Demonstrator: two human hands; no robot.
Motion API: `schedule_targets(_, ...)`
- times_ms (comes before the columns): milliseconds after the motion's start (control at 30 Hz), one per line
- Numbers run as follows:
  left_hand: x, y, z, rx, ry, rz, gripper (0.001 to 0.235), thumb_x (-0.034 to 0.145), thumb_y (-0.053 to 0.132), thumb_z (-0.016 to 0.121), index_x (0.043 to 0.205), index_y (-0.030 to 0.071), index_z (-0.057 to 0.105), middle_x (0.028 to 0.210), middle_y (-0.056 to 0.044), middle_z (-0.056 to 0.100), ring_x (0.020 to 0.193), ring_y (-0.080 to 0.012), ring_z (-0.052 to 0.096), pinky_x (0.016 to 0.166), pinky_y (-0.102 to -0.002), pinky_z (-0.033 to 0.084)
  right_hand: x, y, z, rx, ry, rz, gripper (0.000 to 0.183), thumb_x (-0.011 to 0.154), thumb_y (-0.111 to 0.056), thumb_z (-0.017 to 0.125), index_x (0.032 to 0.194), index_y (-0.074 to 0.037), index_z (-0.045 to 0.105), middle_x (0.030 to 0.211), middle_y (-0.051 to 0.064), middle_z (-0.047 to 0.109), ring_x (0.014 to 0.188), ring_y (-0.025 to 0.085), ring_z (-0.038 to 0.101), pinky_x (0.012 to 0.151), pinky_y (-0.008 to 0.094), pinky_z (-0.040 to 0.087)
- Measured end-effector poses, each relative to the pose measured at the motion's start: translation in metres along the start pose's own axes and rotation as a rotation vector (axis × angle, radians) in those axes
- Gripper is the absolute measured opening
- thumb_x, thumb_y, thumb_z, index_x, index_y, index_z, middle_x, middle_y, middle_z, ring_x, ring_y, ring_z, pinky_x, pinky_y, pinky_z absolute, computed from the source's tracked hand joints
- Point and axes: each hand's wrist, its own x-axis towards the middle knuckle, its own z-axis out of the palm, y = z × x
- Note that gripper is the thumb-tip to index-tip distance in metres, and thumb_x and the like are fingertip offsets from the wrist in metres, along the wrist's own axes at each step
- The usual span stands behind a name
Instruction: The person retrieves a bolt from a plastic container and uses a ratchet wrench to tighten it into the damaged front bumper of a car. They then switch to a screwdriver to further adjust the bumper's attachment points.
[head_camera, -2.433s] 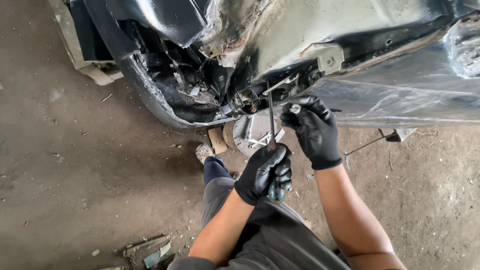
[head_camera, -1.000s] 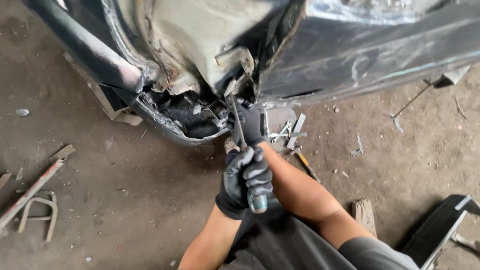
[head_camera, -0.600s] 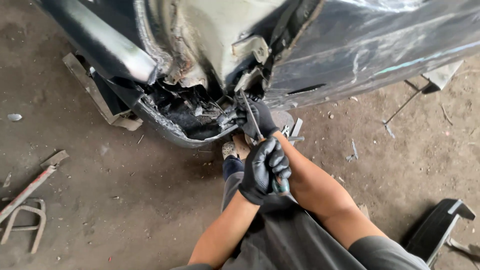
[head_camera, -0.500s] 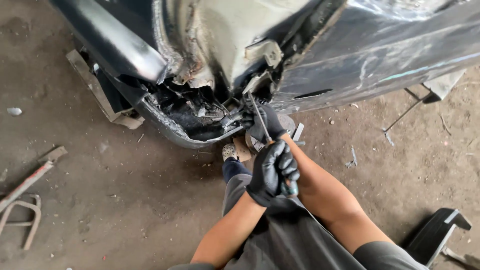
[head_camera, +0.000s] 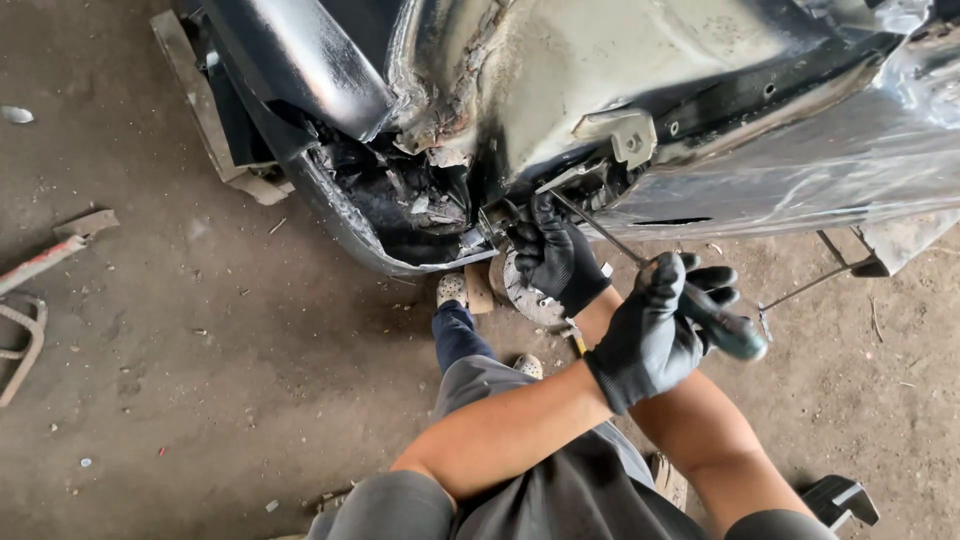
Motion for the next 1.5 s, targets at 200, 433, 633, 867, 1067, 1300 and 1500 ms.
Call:
schedule_targets(200, 0.024, 0.000, -0.031, 0.181, 0.200, -0.125, 0.027, 0.101, 0.035, 0.064, 0.126, 0.027, 0.055, 0.121, -0.005, 0.067, 0.118, -0.0269, 0.062, 0.087, -0.065, 0.052, -0.003, 0.008, 0.002, 0.083, -0.050, -0.167, 0.025, 0.094, -0.043, 0.073, 0.090, -0.023, 0.059, 0.074, -0.007, 0.051, 0.063, 0.009, 0.043, 0.055, 0.025, 0.034)
schedule_targets(433, 0.079, -0.031, -0.089, 0.125, 0.121, 0.277, 0.022, 0.104, -0.005, 0.069, 0.111, 0.013, 0.057, 0.116, -0.003, 0.063, 0.122, -0.0222, 0.063, 0.117, -0.046, 0.048, 0.013, 0.014, -0.016, 0.116, -0.012, -0.140, 0.029, 0.097, -0.045, 0.072, 0.092, -0.018, 0.061, 0.075, -0.005, 0.052, 0.064, 0.010, 0.044, 0.056, 0.026, 0.035)
schedule_targets(633, 0.069, -0.015, -0.054, 0.194, 0.323, 0.328, 0.012, 0.097, -0.003, 0.060, 0.100, 0.009, 0.058, 0.106, -0.006, 0.069, 0.111, -0.0200, 0.068, 0.111, -0.040, 0.050, 0.013, 0.020, -0.018, 0.167, -0.010, -0.149, 0.016, 0.095, -0.036, 0.068, 0.097, -0.021, 0.063, 0.077, -0.005, 0.053, 0.066, 0.010, 0.046, 0.056, 0.026, 0.035)
schedule_targets(867, 0.006, 0.026, -0.026, -0.046, -0.156, -0.038, 0.010, 0.093, 0.012, 0.064, 0.101, 0.011, 0.059, 0.086, -0.001, 0.054, 0.079, -0.0175, 0.057, 0.095, -0.055, 0.053, 0.021, 0.041, -0.030, 0.269, -0.120, -0.211, 0.013, 0.104, -0.032, 0.063, 0.103, -0.019, 0.065, 0.083, -0.004, 0.057, 0.069, 0.011, 0.047, 0.059, 0.027, 0.036)
schedule_targets(1067, -0.033, 0.072, -0.038, -0.016, -0.138, -0.386, 0.025, 0.107, 0.031, 0.061, 0.098, 0.008, 0.057, 0.073, 0.005, 0.038, 0.062, -0.0129, 0.044, 0.073, -0.044, 0.050, 0.020, 0.049, -0.022, 0.306, 0.043, -0.167, 0.022, 0.098, -0.038, 0.064, 0.108, -0.019, 0.069, 0.087, -0.006, 0.063, 0.072, 0.012, 0.052, 0.063, 0.028, 0.041)
schedule_targets(1300, -0.007, 0.056, -0.036, 0.156, 0.013, -0.376, 0.023, 0.107, 0.029, 0.056, 0.095, 0.009, 0.053, 0.070, 0.003, 0.036, 0.064, -0.0155, 0.044, 0.085, -0.052, 0.056, 0.017, 0.043, -0.031, 0.272, -0.132, -0.215, 0.018, 0.100, -0.035, 0.072, 0.105, -0.018, 0.068, 0.098, -0.006, 0.068, 0.073, 0.010, 0.050, 0.065, 0.028, 0.039)
schedule_targets(1500, -0.014, 0.064, -0.055, 0.297, 0.189, -0.283, 0.024, 0.105, 0.031, 0.056, 0.089, 0.014, 0.051, 0.066, 0.004, 0.036, 0.056, -0.0144, 0.042, 0.073, -0.051, 0.055, 0.012, 0.041, -0.005, 0.312, 0.054, -0.209, 0.021, 0.094, -0.037, 0.071, 0.105, -0.019, 0.067, 0.092, -0.007, 0.065, 0.083, 0.014, 0.058, 0.070, 0.033, 0.045)
